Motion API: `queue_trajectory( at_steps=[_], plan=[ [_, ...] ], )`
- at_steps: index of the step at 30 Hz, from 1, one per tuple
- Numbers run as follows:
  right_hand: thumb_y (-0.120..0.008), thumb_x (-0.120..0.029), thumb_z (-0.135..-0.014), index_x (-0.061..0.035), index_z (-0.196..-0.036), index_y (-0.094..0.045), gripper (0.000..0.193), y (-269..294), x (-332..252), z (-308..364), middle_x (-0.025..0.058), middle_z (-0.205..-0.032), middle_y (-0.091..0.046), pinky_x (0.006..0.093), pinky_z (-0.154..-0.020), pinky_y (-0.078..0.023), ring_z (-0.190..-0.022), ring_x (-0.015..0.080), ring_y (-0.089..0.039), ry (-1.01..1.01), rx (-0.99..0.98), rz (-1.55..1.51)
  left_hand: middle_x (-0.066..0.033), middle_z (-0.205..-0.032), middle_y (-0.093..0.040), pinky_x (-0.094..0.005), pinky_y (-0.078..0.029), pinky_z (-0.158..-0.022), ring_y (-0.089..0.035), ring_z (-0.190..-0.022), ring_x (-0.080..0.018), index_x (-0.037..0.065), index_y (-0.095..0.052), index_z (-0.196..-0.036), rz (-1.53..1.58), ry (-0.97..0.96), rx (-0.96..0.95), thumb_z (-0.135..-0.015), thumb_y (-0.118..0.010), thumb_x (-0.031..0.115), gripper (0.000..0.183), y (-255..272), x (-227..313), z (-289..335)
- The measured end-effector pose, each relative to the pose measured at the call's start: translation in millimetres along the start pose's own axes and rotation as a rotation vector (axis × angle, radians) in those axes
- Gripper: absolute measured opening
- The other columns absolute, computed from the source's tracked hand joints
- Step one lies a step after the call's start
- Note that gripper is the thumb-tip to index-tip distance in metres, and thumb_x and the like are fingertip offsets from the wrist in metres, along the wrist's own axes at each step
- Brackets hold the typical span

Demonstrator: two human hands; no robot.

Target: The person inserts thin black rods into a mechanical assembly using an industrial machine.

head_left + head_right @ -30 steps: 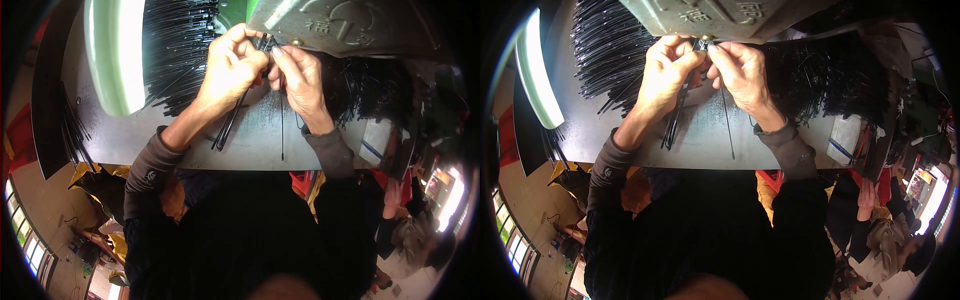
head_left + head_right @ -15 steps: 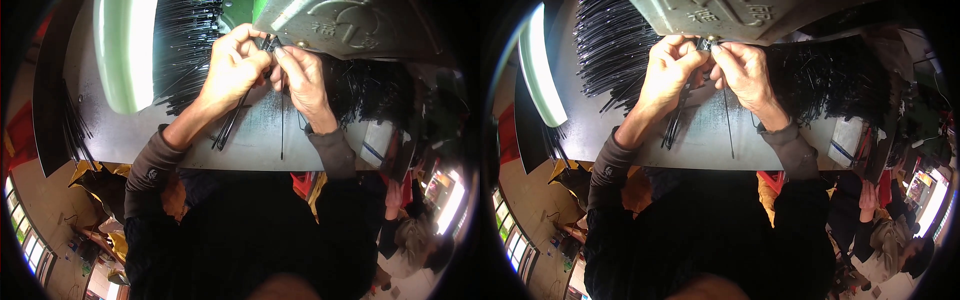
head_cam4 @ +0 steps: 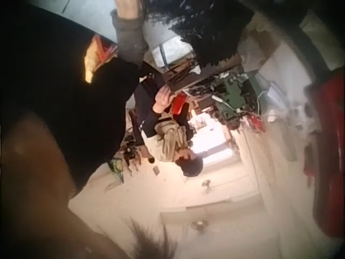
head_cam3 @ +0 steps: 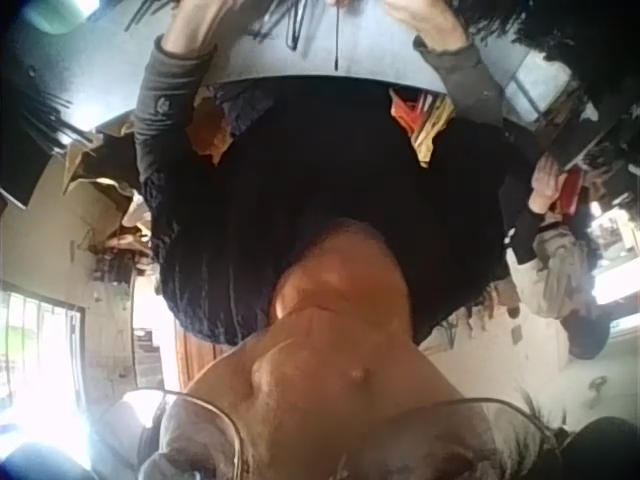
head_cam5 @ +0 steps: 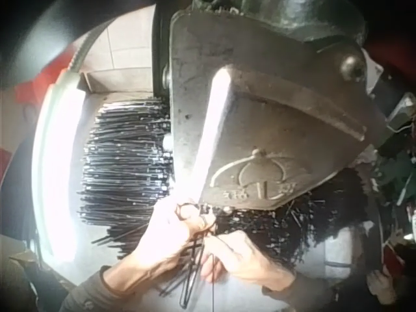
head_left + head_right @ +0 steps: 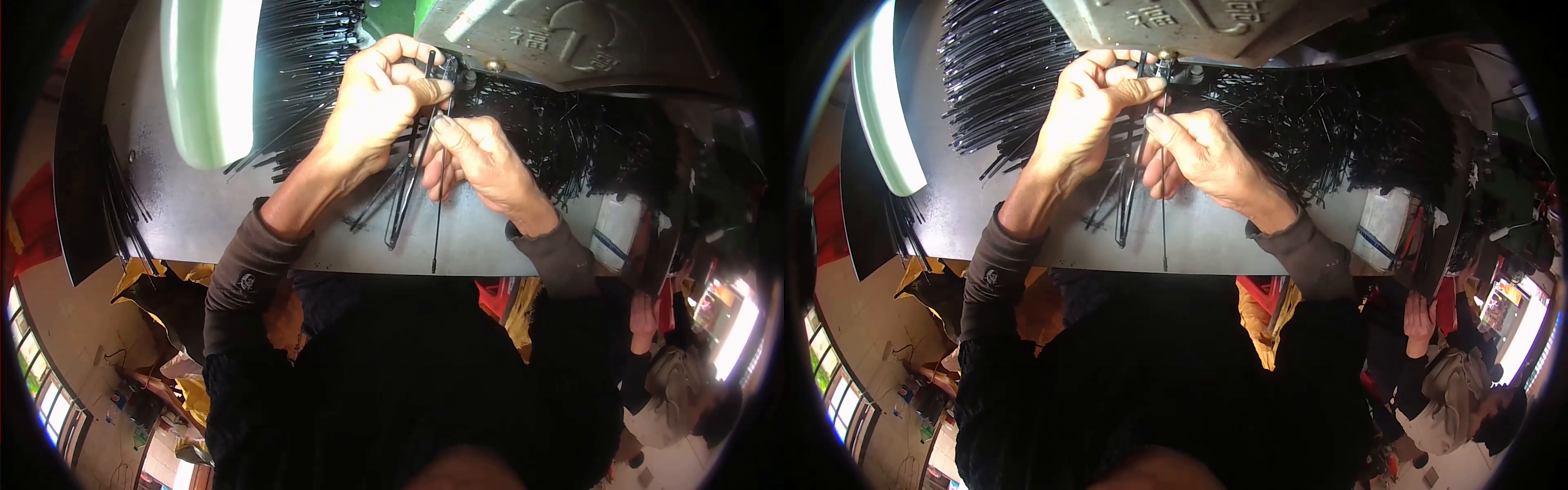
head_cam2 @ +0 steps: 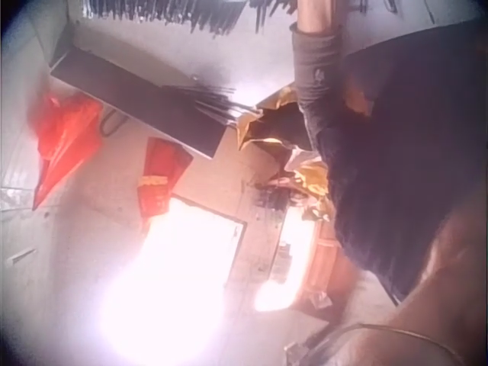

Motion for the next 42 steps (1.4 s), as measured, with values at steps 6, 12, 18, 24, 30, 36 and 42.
queue_trajectory(
  at_steps=[6,12,18,24,30,36,42],
  plan=[
    [-0.043,-0.032,-0.097,0.0048,-0.077,-0.060,0.046,8.4,-14.7,-5.3,0.0109,-0.059,-0.061,0.0213,-0.043,-0.048,-0.046,0.0138,-0.059,0.041,0.019,0.062,-0.0062,-0.066,-0.061,-0.0202,-0.042,-0.046,-0.054,-0.052,-0.0082,-0.001,-0.053,-0.088,-0.013,-0.053,0.004,-0.072,-0.064,-0.008,0.021,0.1,2.5,-10.7],
    [-0.044,-0.030,-0.097,0.0033,-0.073,-0.060,0.044,14.0,-15.9,-6.1,0.0090,-0.057,-0.061,0.0202,-0.041,-0.045,-0.044,0.0121,-0.058,0.059,0.062,0.082,-0.0055,-0.062,-0.060,-0.0198,-0.038,-0.041,-0.050,-0.046,-0.0072,-0.001,-0.052,-0.086,-0.070,-0.078,0.008,-0.072,-0.064,-0.008,0.020,-1.8,6.1,-12.6],
    [-0.045,-0.029,-0.097,0.0029,-0.071,-0.060,0.044,17.5,-22.4,-6.1,0.0085,-0.056,-0.060,0.0205,-0.041,-0.045,-0.044,0.0118,-0.057,0.099,0.092,0.200,-0.0041,-0.058,-0.058,-0.0201,-0.037,-0.040,-0.050,-0.046,-0.0065,-0.003,-0.053,-0.086,-0.032,-0.055,0.020,-0.072,-0.064,-0.007,0.019,-3.9,4.0,-9.6],
    [-0.045,-0.027,-0.097,0.0026,-0.069,-0.059,0.043,17.1,-27.7,-5.6,0.0091,-0.057,-0.060,0.0207,-0.040,-0.044,-0.043,0.0120,-0.057,0.111,0.105,0.233,-0.0050,-0.061,-0.059,-0.0212,-0.039,-0.041,-0.052,-0.048,-0.0084,-0.004,-0.053,-0.087,-0.066,-0.105,0.025,-0.072,-0.063,-0.008,0.019,-2.2,8.6,-11.0],
    [-0.045,-0.027,-0.096,0.0021,-0.068,-0.059,0.043,20.0,-18.8,-4.1,0.0093,-0.056,-0.061,0.0209,-0.040,-0.045,-0.043,0.0121,-0.057,0.081,0.100,0.207,-0.0060,-0.061,-0.060,-0.0243,-0.043,-0.043,-0.055,-0.050,-0.0101,-0.002,-0.051,-0.085,-0.137,-0.073,0.037,-0.073,-0.065,-0.007,0.019,-3.2,3.4,-8.2],
    [-0.046,-0.027,-0.096,0.0027,-0.067,-0.059,0.044,20.7,-25.5,-2.8,0.0094,-0.055,-0.060,0.0216,-0.040,-0.044,-0.043,0.0125,-0.058,0.089,0.105,0.250,-0.0043,-0.059,-0.059,-0.0211,-0.042,-0.046,-0.052,-0.049,-0.0078,-0.001,-0.052,-0.082,-0.109,-0.135,0.036,-0.074,-0.065,-0.007,0.017,-6.5,7.2,-3.8],
    [-0.046,-0.026,-0.096,0.0037,-0.068,-0.059,0.043,20.6,-23.7,-6.4,0.0099,-0.055,-0.060,0.0211,-0.039,-0.044,-0.043,0.0123,-0.057,0.089,0.104,0.258,-0.0050,-0.058,-0.058,-0.0218,-0.041,-0.040,-0.052,-0.046,-0.0079,-0.002,-0.051,-0.082,-0.106,-0.146,0.040,-0.075,-0.064,-0.007,0.016,-3.2,10.3,-7.5]
  ],
)
Point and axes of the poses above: each hand's wrist, its own z-axis away from the middle knuckle, its own y-axis out of the back of the hand, x = y × z, the point moved 10 cm from there along -z, towards the middle knuckle
